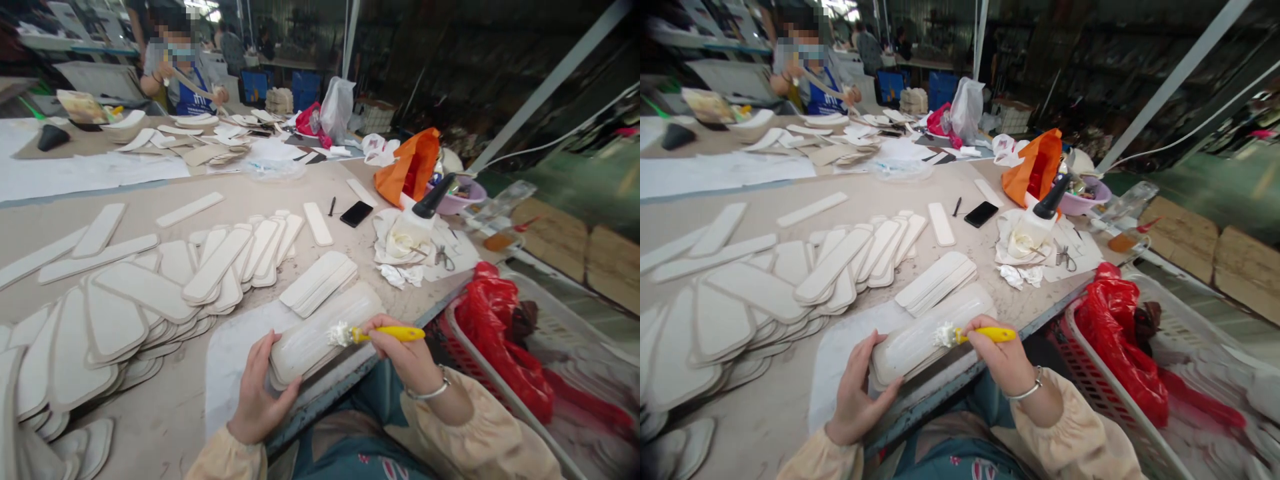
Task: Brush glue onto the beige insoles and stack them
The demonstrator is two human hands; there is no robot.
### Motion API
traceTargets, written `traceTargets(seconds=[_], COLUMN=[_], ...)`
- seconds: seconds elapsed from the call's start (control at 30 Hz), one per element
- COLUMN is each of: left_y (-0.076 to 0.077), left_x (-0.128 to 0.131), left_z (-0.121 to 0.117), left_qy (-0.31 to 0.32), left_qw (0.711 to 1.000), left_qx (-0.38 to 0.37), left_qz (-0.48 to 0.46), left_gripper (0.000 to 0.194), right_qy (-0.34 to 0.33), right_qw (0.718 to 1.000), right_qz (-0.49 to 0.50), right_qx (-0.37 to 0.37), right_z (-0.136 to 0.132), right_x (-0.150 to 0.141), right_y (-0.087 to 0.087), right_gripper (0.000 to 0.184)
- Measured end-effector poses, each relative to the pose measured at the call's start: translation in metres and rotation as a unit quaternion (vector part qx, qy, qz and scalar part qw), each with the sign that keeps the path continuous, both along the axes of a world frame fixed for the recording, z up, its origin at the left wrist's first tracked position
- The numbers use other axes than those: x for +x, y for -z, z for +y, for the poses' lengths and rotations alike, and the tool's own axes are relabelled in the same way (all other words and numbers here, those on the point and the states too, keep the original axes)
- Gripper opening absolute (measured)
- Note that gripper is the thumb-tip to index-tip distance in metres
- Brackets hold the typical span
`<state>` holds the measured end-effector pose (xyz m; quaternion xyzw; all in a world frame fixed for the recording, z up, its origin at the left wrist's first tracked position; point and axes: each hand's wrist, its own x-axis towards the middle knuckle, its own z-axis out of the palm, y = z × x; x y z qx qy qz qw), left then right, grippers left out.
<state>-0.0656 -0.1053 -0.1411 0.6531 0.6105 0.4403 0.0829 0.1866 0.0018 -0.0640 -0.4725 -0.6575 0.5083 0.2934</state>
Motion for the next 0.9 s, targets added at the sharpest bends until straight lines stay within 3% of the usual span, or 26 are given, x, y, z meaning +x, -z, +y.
traceTargets(seconds=[0.1, 0.23, 0.33, 0.4, 0.53, 0.67, 0.77, 0.83, 0.9], left_y=[0.003, 0.008, 0.008, 0.009, 0.009, 0.009, 0.010, 0.010, 0.011], left_x=[-0.002, -0.004, -0.005, -0.006, -0.008, -0.010, -0.011, -0.011, -0.012], left_z=[0.001, 0.001, 0.001, 0.000, 0.001, 0.004, 0.004, 0.004, 0.003], left_qy=[-0.005, -0.010, -0.008, -0.009, -0.010, -0.004, -0.003, -0.002, -0.003], left_qw=[1.000, 1.000, 0.999, 0.999, 0.999, 0.998, 0.998, 0.998, 0.998], left_qx=[-0.006, -0.003, 0.000, -0.003, -0.020, -0.019, -0.011, -0.009, -0.015], left_qz=[0.008, 0.024, 0.032, 0.036, 0.044, 0.057, 0.068, 0.070, 0.065], left_gripper=[0.081, 0.078, 0.078, 0.078, 0.077, 0.079, 0.079, 0.079, 0.078], right_qy=[0.048, 0.081, 0.032, -0.014, -0.090, -0.163, -0.097, -0.038, -0.022], right_qw=[0.994, 0.957, 0.909, 0.877, 0.831, 0.843, 0.859, 0.856, 0.847], right_qz=[-0.058, -0.101, -0.146, -0.209, -0.305, -0.213, -0.175, -0.217, -0.273], right_qx=[0.076, 0.261, 0.389, 0.432, 0.456, 0.466, 0.472, 0.467, 0.456], right_z=[0.016, 0.026, 0.026, 0.023, 0.004, -0.010, -0.003, 0.003, 0.003], right_x=[0.026, 0.037, 0.029, 0.018, -0.005, -0.009, 0.005, 0.013, 0.013], right_y=[-0.010, -0.019, -0.012, -0.004, 0.003, -0.003, -0.007, -0.006, -0.003], right_gripper=[0.021, 0.015, 0.016, 0.018, 0.012, 0.011, 0.017, 0.017, 0.015])
